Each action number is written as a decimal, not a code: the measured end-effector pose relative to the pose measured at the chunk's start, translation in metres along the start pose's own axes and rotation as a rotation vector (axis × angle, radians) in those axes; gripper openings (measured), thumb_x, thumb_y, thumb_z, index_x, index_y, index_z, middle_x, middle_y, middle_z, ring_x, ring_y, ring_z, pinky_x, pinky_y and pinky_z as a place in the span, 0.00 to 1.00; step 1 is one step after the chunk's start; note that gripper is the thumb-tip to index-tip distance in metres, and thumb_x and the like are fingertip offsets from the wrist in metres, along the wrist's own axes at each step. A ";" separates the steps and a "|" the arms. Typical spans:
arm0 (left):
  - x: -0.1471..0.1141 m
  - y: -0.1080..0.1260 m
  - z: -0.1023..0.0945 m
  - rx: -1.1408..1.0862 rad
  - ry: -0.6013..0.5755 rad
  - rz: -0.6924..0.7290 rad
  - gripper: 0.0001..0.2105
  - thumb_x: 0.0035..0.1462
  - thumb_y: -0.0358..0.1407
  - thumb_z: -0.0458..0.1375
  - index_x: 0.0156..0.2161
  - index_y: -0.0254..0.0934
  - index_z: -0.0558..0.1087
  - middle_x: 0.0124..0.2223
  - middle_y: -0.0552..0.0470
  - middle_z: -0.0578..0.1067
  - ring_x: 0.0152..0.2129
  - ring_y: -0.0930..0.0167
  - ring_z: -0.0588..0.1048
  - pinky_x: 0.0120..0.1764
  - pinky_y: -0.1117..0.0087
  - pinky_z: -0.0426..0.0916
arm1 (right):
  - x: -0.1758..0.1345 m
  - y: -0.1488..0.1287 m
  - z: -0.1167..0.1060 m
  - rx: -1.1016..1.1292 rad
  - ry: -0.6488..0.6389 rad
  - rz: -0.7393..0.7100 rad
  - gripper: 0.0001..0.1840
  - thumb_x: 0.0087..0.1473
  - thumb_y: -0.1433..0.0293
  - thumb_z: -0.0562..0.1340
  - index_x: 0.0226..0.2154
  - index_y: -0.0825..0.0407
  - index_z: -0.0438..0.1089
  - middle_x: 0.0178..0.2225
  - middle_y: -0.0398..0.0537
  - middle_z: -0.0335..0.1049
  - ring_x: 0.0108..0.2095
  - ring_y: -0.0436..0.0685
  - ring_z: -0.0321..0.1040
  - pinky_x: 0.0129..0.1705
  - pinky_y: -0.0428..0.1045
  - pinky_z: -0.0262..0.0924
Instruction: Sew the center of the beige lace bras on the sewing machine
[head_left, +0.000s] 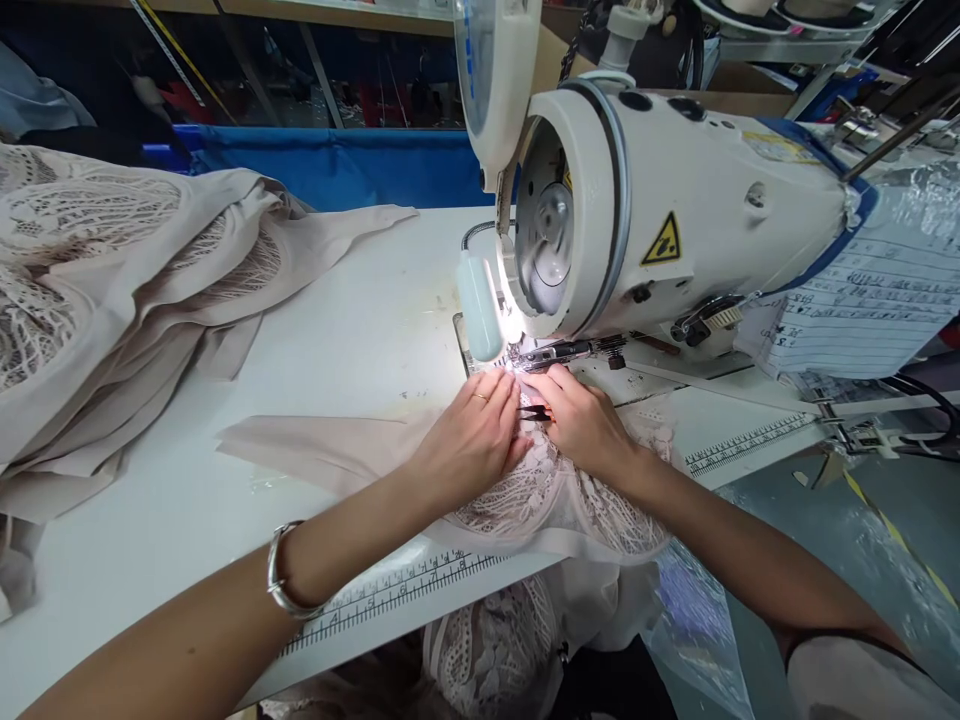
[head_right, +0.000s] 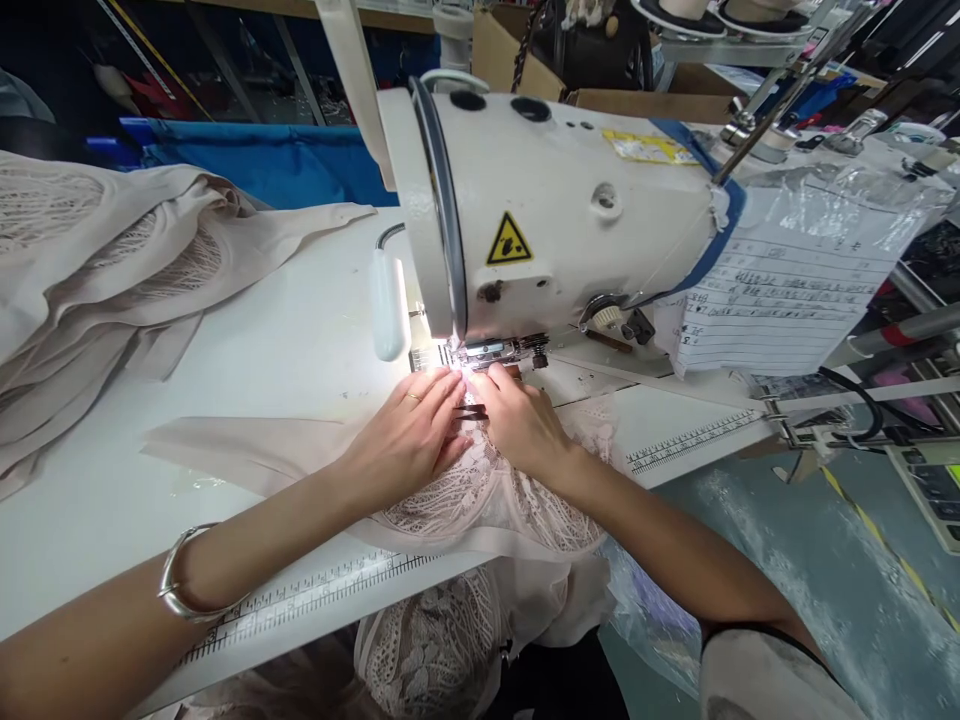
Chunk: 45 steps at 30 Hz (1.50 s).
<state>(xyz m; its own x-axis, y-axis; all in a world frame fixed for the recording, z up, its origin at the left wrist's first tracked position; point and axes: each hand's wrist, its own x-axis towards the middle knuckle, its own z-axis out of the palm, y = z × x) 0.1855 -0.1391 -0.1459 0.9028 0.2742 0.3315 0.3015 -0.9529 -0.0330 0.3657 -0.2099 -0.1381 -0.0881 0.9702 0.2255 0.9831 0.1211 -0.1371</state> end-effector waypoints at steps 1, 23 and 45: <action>0.000 0.001 -0.002 0.003 -0.010 0.045 0.21 0.72 0.36 0.45 0.55 0.19 0.71 0.58 0.29 0.75 0.58 0.53 0.72 0.60 0.51 0.66 | -0.001 0.001 -0.001 0.023 -0.003 -0.001 0.18 0.60 0.80 0.53 0.48 0.56 0.73 0.41 0.54 0.72 0.35 0.56 0.69 0.34 0.48 0.63; 0.005 -0.038 -0.011 -0.350 -0.082 0.047 0.16 0.68 0.27 0.46 0.52 0.34 0.74 0.54 0.41 0.76 0.54 0.59 0.71 0.57 0.47 0.67 | 0.024 0.009 -0.004 0.106 -0.022 -0.002 0.13 0.59 0.80 0.56 0.37 0.53 0.74 0.40 0.50 0.76 0.37 0.56 0.71 0.38 0.48 0.61; 0.002 -0.023 -0.015 -0.322 -0.040 0.208 0.14 0.72 0.34 0.46 0.46 0.33 0.75 0.46 0.43 0.79 0.45 0.63 0.75 0.55 0.54 0.66 | -0.015 0.029 -0.027 -0.039 -0.181 -0.011 0.31 0.53 0.76 0.60 0.60 0.44 0.67 0.25 0.38 0.77 0.23 0.52 0.66 0.26 0.47 0.42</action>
<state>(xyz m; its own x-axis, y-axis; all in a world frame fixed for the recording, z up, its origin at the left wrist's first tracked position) 0.1760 -0.1185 -0.1303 0.9476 0.0699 0.3118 0.0049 -0.9788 0.2046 0.4000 -0.2270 -0.1190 -0.1227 0.9912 0.0490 0.9871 0.1270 -0.0978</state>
